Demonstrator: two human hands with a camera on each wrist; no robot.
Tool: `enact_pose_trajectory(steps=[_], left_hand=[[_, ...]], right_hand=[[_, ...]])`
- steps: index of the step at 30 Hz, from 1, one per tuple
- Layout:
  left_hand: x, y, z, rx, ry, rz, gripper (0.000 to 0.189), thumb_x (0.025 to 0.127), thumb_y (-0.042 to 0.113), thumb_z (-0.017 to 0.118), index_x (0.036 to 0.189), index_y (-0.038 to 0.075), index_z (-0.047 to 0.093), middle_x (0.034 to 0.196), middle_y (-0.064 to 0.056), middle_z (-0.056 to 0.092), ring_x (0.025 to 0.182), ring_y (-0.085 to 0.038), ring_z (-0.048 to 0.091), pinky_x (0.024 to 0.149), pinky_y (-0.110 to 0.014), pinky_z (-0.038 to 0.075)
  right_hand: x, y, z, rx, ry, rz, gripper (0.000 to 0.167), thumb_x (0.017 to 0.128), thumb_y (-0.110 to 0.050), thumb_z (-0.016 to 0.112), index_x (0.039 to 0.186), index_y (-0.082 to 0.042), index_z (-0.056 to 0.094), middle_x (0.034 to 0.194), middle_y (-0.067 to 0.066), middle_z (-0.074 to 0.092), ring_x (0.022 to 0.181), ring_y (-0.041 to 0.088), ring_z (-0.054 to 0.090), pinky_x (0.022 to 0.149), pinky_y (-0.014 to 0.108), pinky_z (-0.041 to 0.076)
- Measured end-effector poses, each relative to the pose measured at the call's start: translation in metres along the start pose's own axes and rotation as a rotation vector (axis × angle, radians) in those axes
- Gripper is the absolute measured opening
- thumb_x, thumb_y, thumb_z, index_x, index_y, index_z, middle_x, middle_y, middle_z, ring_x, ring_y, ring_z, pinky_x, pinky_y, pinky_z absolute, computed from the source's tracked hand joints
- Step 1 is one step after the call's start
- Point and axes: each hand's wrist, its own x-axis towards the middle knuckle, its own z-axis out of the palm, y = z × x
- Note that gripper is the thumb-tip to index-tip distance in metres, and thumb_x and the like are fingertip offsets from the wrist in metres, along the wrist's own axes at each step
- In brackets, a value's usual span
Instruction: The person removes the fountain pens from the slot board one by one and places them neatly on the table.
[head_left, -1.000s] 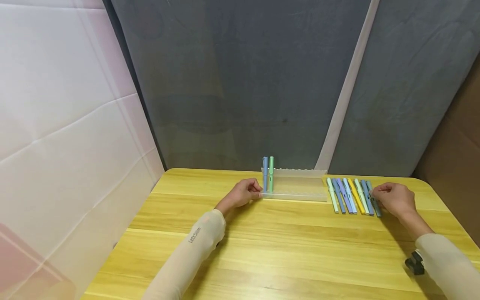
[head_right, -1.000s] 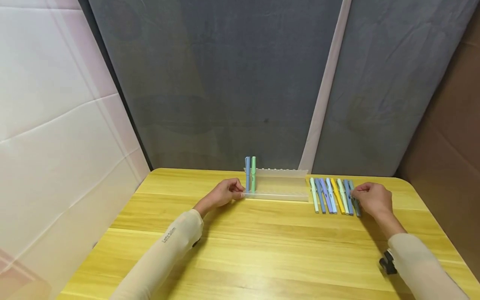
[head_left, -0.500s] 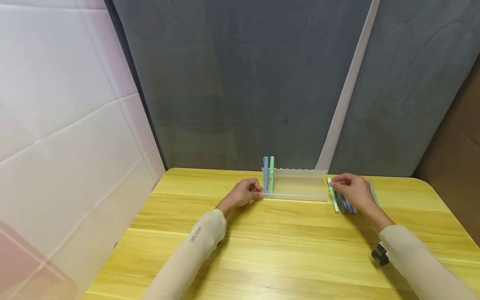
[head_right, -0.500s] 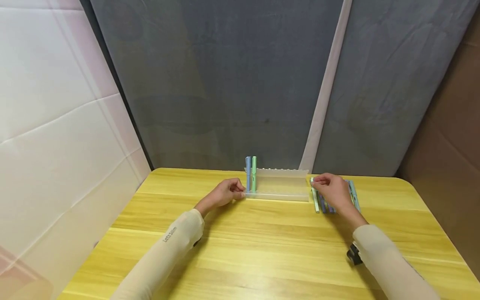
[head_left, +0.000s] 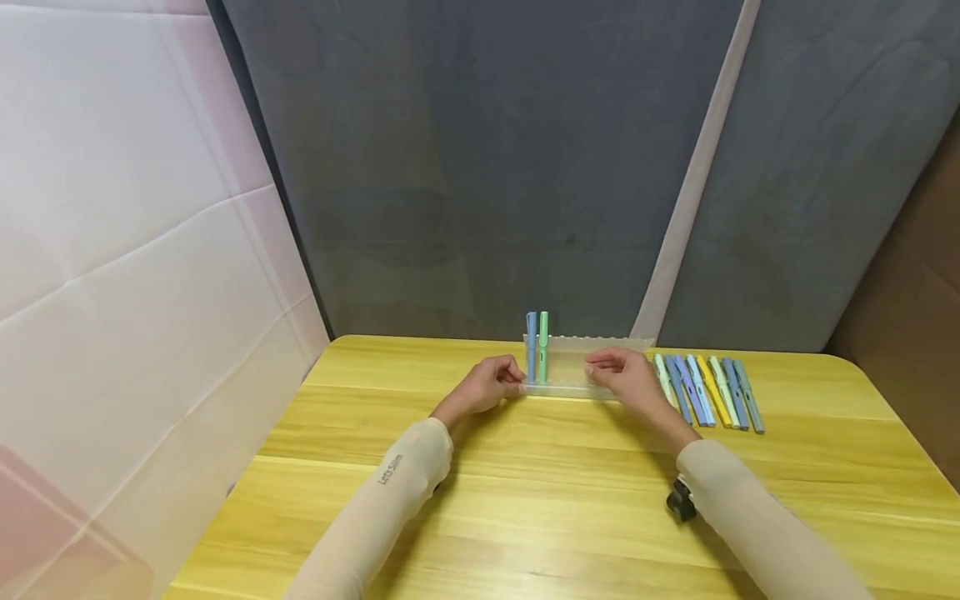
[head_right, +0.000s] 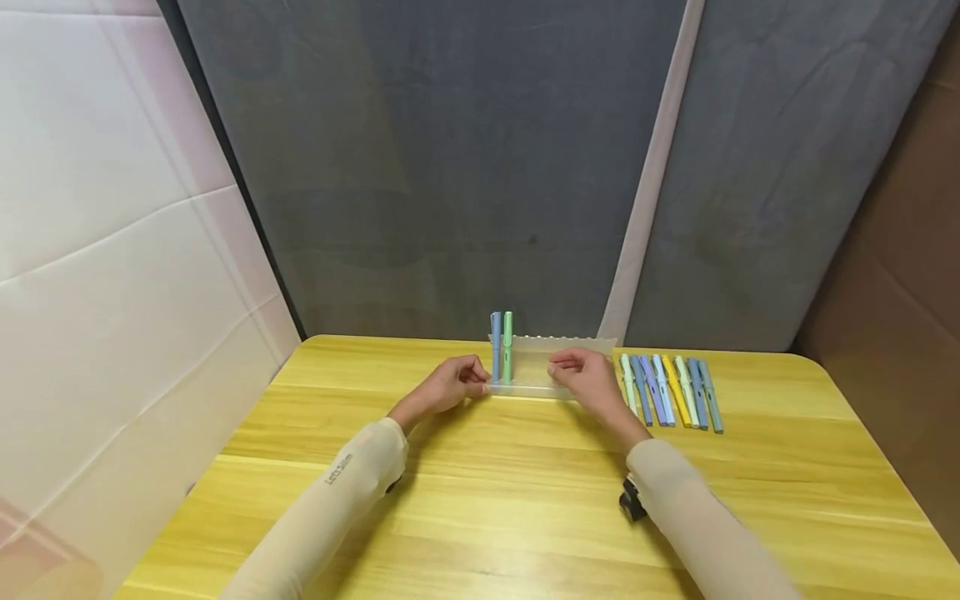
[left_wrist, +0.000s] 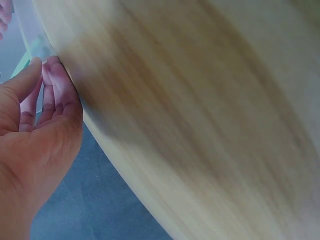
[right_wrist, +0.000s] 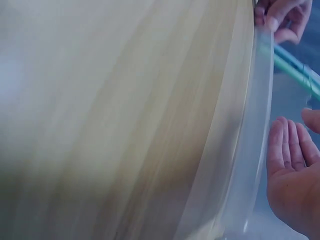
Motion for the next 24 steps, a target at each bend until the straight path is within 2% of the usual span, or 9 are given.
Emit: enact_pose_trajectory(steps=[6,10,13,15,24], left_hand=[[-0.001,0.0,0.0,-0.007,0.007,0.014,0.008,0.096,0.001,0.074,0.101,0.003,0.067,0.094,-0.008,0.069,0.083,-0.013,0.057,0.072,-0.022,0.047],[-0.002,-0.002,0.0,-0.014,0.004,0.012,0.008,0.096,0.001,0.074,0.101,0.003,0.067,0.093,-0.007,0.069,0.082,-0.013,0.056,0.071,-0.022,0.047],[-0.002,-0.003,0.001,-0.018,0.001,0.013,0.009,0.096,0.002,0.074,0.101,0.002,0.067,0.093,-0.007,0.068,0.081,-0.013,0.056,0.07,-0.022,0.048],[-0.002,-0.003,0.002,-0.015,0.001,0.013,0.008,0.096,0.003,0.074,0.101,0.003,0.067,0.093,-0.007,0.068,0.081,-0.013,0.056,0.07,-0.022,0.048],[0.001,-0.002,0.004,-0.011,0.004,0.004,0.009,0.096,0.004,0.075,0.101,0.004,0.068,0.093,-0.005,0.068,0.08,-0.012,0.054,0.069,-0.022,0.047]], right_hand=[[0.007,-0.011,0.032,0.118,-0.003,0.007,0.032,0.097,-0.008,0.073,0.125,0.007,0.071,0.117,0.024,0.077,0.09,0.004,0.072,0.079,0.015,0.055],[0.011,-0.017,0.048,0.176,0.003,0.019,0.032,0.098,-0.005,0.072,0.128,0.007,0.07,0.124,0.026,0.075,0.104,0.019,0.076,0.083,0.016,0.057],[0.013,-0.022,0.053,0.187,-0.004,0.047,0.033,0.099,-0.007,0.071,0.13,0.004,0.07,0.128,0.024,0.074,0.115,0.028,0.074,0.089,0.019,0.058],[0.014,-0.024,0.056,0.19,-0.007,0.072,0.033,0.1,-0.009,0.07,0.131,0.001,0.07,0.129,0.022,0.074,0.119,0.029,0.072,0.091,0.022,0.059],[0.023,-0.028,0.062,0.143,-0.003,0.099,0.033,0.1,-0.009,0.069,0.13,0.005,0.069,0.129,0.025,0.073,0.117,0.033,0.072,0.095,0.033,0.059]])
